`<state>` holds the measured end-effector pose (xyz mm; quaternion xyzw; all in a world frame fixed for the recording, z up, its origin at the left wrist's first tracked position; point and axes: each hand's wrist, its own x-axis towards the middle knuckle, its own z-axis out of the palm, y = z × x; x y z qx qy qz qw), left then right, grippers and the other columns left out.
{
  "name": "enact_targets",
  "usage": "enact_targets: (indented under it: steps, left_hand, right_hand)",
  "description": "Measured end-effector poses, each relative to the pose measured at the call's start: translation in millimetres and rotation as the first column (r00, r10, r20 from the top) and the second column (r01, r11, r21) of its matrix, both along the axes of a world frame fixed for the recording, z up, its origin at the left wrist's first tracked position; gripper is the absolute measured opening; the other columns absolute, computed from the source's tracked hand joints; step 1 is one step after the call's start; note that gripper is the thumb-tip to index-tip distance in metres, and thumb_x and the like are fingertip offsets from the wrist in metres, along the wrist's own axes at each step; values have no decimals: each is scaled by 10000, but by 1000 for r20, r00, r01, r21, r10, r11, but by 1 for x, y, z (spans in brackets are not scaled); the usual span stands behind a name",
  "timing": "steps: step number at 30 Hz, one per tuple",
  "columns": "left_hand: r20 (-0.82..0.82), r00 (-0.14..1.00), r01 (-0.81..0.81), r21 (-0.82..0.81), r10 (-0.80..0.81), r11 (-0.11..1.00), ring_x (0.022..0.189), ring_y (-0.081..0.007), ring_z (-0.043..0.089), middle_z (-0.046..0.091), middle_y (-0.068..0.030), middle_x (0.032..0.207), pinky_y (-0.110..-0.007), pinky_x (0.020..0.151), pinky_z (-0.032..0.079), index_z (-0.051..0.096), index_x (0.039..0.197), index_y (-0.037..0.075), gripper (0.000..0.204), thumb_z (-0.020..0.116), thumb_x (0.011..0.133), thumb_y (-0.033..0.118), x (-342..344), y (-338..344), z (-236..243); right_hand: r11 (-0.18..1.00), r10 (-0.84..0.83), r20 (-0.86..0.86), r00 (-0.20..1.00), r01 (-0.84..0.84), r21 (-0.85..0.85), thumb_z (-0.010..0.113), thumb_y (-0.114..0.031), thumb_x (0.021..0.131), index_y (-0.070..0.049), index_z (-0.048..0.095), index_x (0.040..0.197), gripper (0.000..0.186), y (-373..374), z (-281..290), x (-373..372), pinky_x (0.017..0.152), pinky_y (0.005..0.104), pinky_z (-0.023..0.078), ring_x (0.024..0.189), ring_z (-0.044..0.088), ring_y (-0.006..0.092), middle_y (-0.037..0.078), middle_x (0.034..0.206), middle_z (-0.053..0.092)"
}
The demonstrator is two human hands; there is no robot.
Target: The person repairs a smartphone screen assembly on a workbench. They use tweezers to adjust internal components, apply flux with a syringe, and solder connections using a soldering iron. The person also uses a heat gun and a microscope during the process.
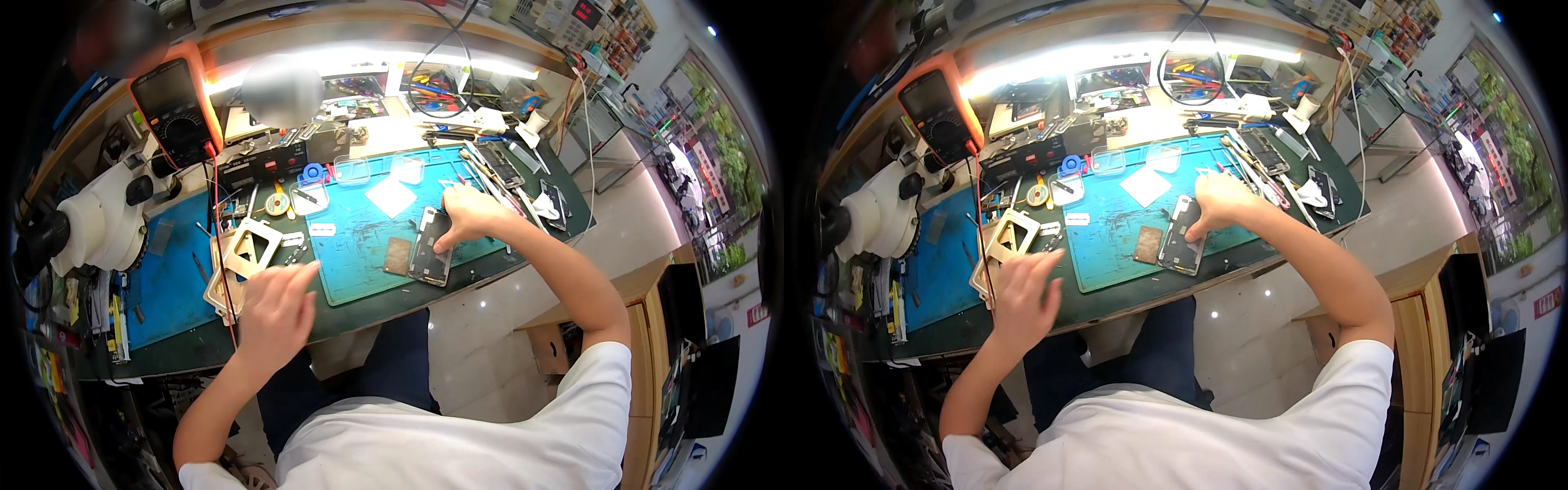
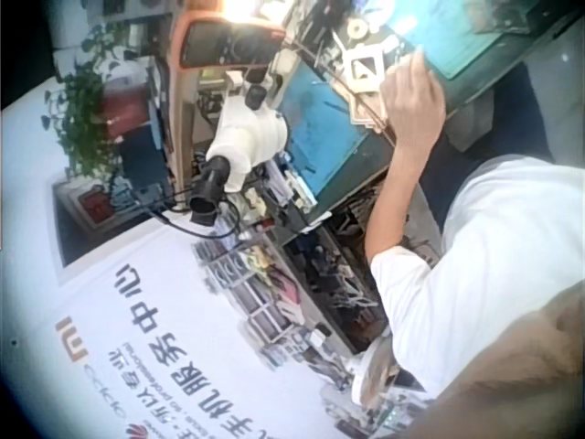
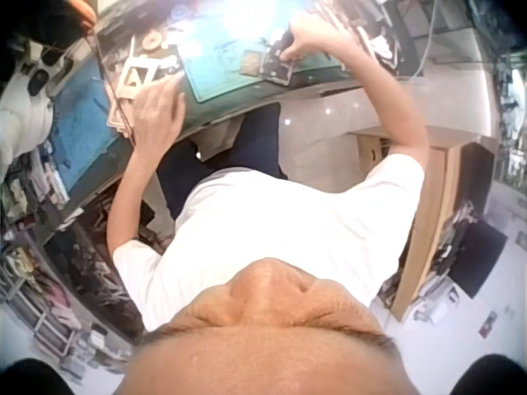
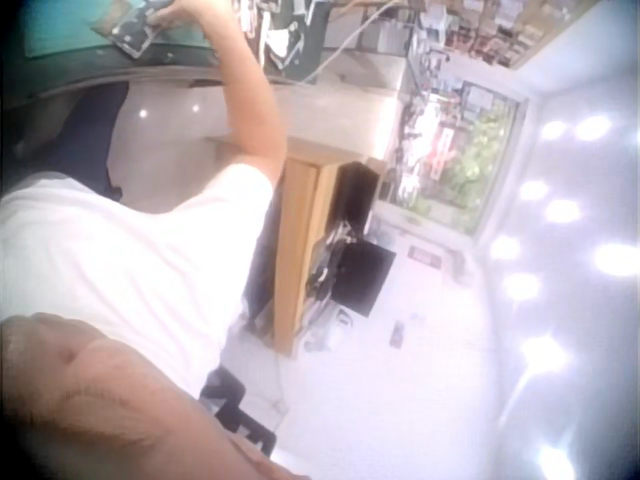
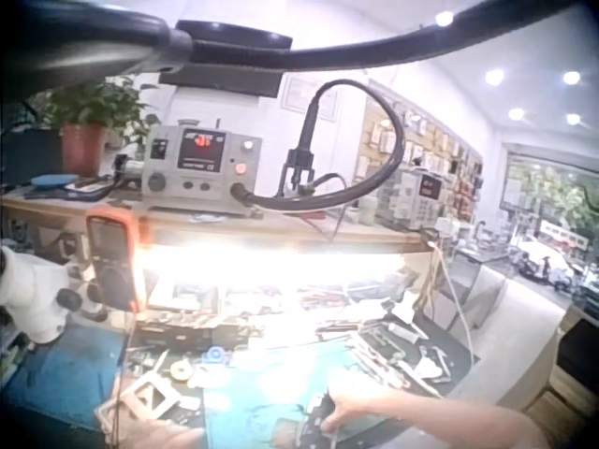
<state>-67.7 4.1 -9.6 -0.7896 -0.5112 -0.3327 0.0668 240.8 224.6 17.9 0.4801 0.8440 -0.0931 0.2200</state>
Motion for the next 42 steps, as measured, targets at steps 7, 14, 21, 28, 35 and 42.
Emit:
enact_targets:
  steps: [7, 14, 21, 28, 35, 42]
  left_hand:
    - [139, 958, 283, -353, -249, 892, 1220, -369, 537, 564, -162, 1321, -455, 1057, 450, 560, 1354, 15, 645, 839, 810, 221, 63, 85, -15]
    - [-20, 943, 256, -597, -333, 760, 1171, -393, 523, 557, -207, 1229, -460, 1008, 460, 588, 1202, -15, 650, 883, 746, 342, 75, 132, -20]
    - [181, 968, 249, -630, -173, 736, 1054, -417, 653, 668, -225, 1049, -465, 880, 524, 540, 1137, -1, 495, 828, 769, 165, 81, 127, -11]
    - [627, 727, 161, -552, 280, 818, 944, -164, 716, 749, -121, 1079, -322, 843, 569, 643, 1234, 24, 349, 744, 904, 76, -37, -24, 59]
    - [341, 757, -353, -503, 557, 789, 881, -246, 740, 774, -127, 950, -357, 782, 562, 731, 1103, 15, 220, 700, 937, 157, -260, -53, -5]
    - [187, 927, -253, -327, 325, 910, 949, -401, 688, 723, -208, 1041, -427, 819, 551, 718, 1120, 21, 246, 702, 925, 170, -316, -18, -12]
  right_hand:
    - [998, -45, -4, 999, 45, -45, 885, -644, 625, 70, 559, 1243, 999, 14, -8, 10, 963, 410, 512, 1131, 617, 377, 256, 1180, 622]
    - [986, -144, -541, 829, 76, -146, 927, -402, 745, 14, 549, 1248, 754, 19, -20, 47, 806, 385, 540, 989, 660, 234, 159, 1083, 661]
    - [701, -693, -629, 353, 125, -702, 776, -203, 911, -2, 626, 1231, 406, -26, 12, 87, 646, 250, 558, 814, 675, 108, 45, 1029, 706]
    - [788, -598, -794, 111, -101, -608, 831, -183, 843, -17, 445, 1501, 781, -100, 56, 22, 605, 223, 583, 813, 694, 96, 61, 1075, 699]
    - [530, -720, -615, 321, -317, -786, 759, -85, 927, -45, 429, 1479, 644, -179, 34, -227, 689, 283, 627, 926, 696, 183, 136, 1202, 602]
    - [620, -758, -636, 143, -145, -771, 731, -76, 950, 4, 331, 1445, 642, -202, -26, -358, 760, 290, 647, 971, 696, 205, 176, 1223, 584]
